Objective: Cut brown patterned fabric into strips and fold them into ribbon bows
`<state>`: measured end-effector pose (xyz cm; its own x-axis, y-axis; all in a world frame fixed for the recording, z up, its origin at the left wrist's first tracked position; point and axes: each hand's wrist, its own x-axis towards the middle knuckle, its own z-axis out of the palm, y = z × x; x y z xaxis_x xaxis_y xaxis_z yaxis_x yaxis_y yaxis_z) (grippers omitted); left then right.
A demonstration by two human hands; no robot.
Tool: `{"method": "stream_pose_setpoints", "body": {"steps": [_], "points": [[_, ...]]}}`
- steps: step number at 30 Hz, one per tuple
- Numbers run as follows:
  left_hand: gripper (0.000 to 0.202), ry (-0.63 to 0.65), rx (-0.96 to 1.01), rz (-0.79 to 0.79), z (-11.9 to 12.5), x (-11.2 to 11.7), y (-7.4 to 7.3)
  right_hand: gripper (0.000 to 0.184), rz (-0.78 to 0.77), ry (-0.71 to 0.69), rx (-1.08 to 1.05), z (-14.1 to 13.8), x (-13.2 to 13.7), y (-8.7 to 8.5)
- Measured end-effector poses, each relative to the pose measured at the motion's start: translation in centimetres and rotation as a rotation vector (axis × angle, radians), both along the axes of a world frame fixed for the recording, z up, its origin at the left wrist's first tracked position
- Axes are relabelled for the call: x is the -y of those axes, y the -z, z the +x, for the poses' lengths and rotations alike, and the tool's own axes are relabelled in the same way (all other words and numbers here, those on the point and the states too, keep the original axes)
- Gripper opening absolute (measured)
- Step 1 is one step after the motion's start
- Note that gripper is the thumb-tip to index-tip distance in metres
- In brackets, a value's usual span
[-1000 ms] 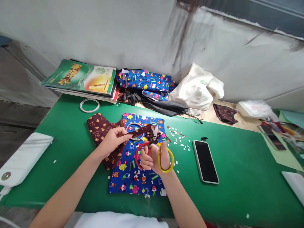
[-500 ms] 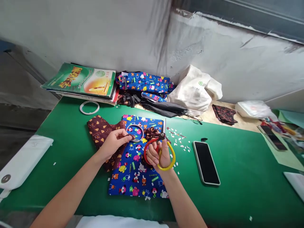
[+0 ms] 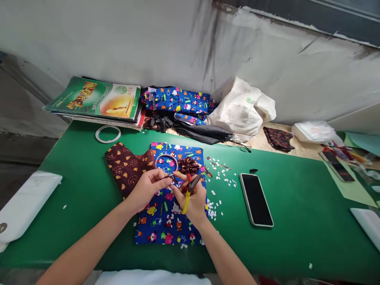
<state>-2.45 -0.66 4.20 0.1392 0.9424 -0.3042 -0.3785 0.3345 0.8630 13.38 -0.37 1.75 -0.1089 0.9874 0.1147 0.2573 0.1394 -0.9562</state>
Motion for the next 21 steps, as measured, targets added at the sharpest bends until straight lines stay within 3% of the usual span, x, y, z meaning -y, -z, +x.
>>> {"method": "stream_pose_setpoints", "body": {"steps": [4, 10, 21], "points": [[0.043, 0.003, -0.024, 0.000, -0.03, 0.18, -0.10, 0.022, 0.122, -0.020, 0.035, -0.05, 0.35, 0.38], [0.042, -0.022, 0.005, -0.005, 0.05, 0.26, 0.26, 0.018, 0.189, -0.040, 0.103, -0.24, 0.42, 0.00], [0.038, 0.012, 0.026, -0.061, 0.81, 0.49, 0.29, 0.009, 0.107, 0.045, 0.120, -0.16, 0.33, -0.07]]}}
